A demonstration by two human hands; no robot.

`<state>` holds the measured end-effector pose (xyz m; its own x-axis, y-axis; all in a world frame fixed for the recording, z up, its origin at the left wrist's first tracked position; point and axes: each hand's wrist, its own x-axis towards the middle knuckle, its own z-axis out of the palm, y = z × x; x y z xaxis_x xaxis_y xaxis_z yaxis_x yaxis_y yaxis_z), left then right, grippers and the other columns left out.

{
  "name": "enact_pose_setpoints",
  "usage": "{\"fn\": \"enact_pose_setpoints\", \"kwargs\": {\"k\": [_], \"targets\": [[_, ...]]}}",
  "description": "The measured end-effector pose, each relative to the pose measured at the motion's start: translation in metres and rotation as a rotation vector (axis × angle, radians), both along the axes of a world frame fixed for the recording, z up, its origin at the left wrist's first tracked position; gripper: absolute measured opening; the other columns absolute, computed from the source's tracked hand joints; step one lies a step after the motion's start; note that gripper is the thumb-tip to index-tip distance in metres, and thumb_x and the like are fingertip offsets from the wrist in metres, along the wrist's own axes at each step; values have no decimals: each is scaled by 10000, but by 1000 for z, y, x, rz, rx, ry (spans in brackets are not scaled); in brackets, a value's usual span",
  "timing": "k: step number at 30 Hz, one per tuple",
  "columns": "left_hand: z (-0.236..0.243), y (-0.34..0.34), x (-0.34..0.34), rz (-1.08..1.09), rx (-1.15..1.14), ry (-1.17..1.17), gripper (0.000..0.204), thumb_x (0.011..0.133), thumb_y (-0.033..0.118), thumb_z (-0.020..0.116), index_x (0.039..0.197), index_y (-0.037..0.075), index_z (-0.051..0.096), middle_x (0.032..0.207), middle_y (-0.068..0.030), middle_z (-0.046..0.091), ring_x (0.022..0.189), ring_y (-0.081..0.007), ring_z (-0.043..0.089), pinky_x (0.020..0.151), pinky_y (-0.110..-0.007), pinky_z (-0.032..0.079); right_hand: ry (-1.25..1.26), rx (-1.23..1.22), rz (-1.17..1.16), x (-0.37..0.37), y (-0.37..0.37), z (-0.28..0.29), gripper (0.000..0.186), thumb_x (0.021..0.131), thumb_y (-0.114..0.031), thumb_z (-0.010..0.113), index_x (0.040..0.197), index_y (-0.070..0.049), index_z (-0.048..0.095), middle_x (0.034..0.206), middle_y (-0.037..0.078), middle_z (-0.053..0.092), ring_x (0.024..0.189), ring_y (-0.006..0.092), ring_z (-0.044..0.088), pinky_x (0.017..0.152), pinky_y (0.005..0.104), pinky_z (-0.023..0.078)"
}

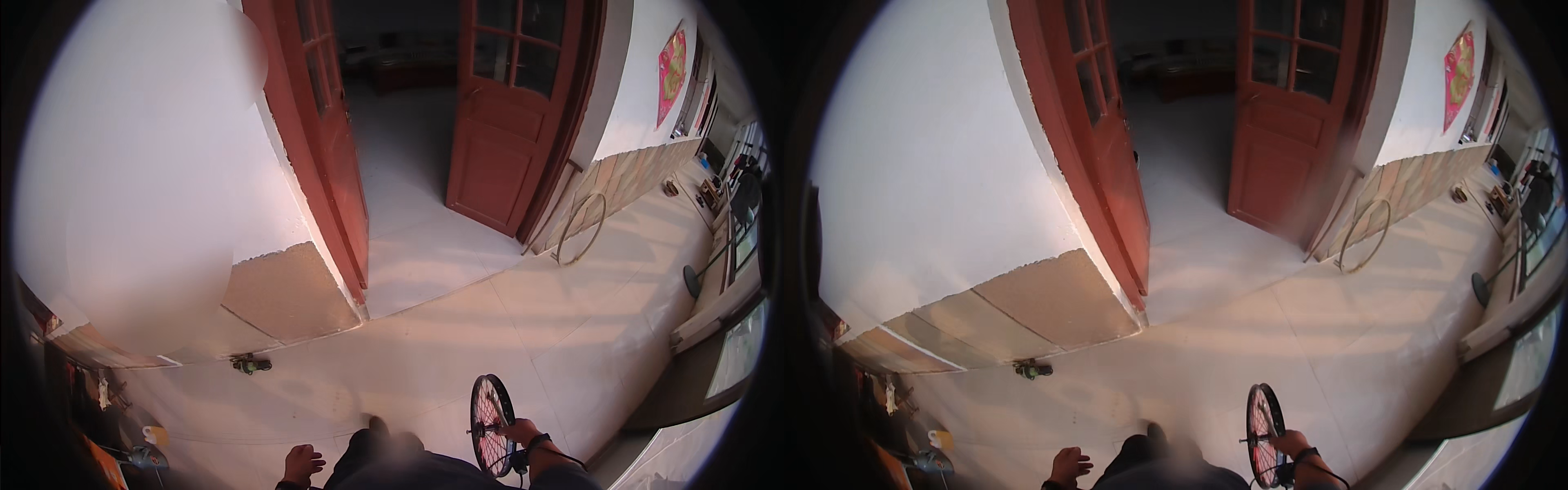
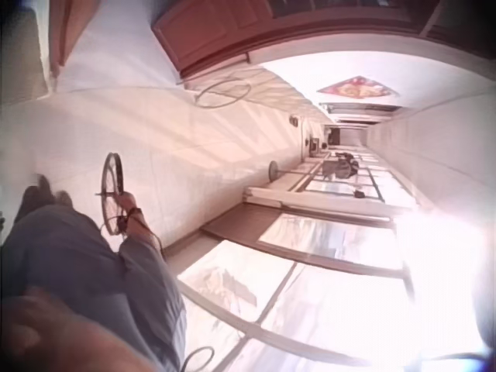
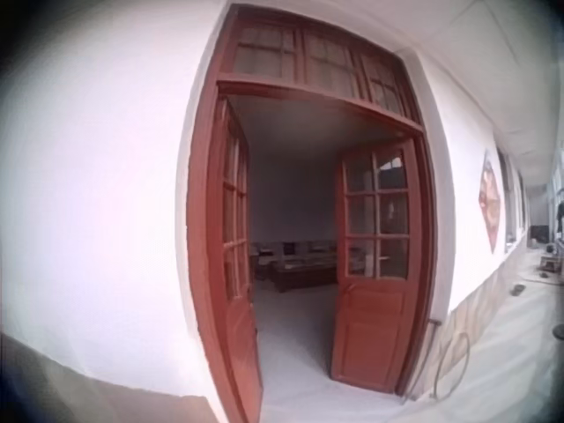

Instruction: The person uses a wrench to adjust the axle nuts on a bicycle wheel. They then retrieve a small stool and a tire, sit down, and fit a rim tape onto the wheel rim.

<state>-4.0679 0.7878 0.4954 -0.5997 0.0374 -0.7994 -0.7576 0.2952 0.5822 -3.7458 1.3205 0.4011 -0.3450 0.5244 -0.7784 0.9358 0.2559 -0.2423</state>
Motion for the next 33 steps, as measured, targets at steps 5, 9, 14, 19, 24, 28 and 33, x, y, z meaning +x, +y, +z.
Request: {"fn": "enact_pose_setpoints", "kwargs": {"k": [5, 9, 14, 19, 24, 28, 33], "targets": [[13, 112, -128, -171, 2, 14, 422, 1001, 278, 539, 1286, -33, 508, 1077, -189, 665, 838, -279, 710, 689, -379, 578, -12, -23, -100, -78, 43, 25, 542, 772, -616, 683, 926, -105, 783, 826, 127, 752, 843, 299, 729, 778, 399, 554], [2, 215, -245, -367, 82, -33, 408, 1003, 280, 538, 1264, -33, 530, 1073, -183, 669, 833, -270, 709, 687, -364, 579, 2, -44, -314, -111, 84, 21, 512, 753, -570, 749, 894, -79, 783, 817, 103, 757, 820, 270, 730, 753, 357, 552], [31, 355, -352, -607, 57, 6, 358, 1016, 307, 549, 1197, -2, 567, 1037, -136, 679, 840, -223, 711, 708, -338, 576, -20, -66, -512, -177, 133, 54, 307, 738, -315, 787, 789, -15, 746, 723, 64, 713, 649, 158, 649, 610, 308, 492], [21, 487, -438, -722, 191, 73, 310, 1027, 289, 596, 1185, 23, 569, 1021, -86, 677, 833, -163, 701, 692, -300, 555, -52, -95, -647, -212, 208, 41, 325, 755, -344, 786, 793, -23, 757, 738, 58, 715, 687, 172, 652, 630, 319, 499], [2, 575, -526, -632, 115, 85, 321, 994, 303, 624, 1156, 28, 601, 977, -61, 691, 824, -163, 719, 664, -303, 562, -101, -215, -577, -347, 331, 56, 343, 767, -366, 787, 806, -26, 759, 759, 62, 718, 696, 168, 649, 630, 321, 499], [35, 631, -592, -509, 103, 117, 292, 1006, 262, 602, 1149, 7, 596, 998, -89, 689, 840, -179, 713, 697, -310, 567, -99, -171, -295, -455, 432, 26, 409, 778, -427, 790, 844, -25, 761, 801, 74, 727, 700, 172, 654, 648, 331, 508], [34, 681, -670, -482, 97, 130, 348, 969, 292, 614, 1148, -5, 593, 978, -89, 691, 819, -188, 720, 673, -300, 561, 97, -38, 247, -646, 523, 55, 531, 766, -558, 724, 1040, -103, 746, 998, 179, 741, 940, 341, 718, 826, 456, 567]]}}
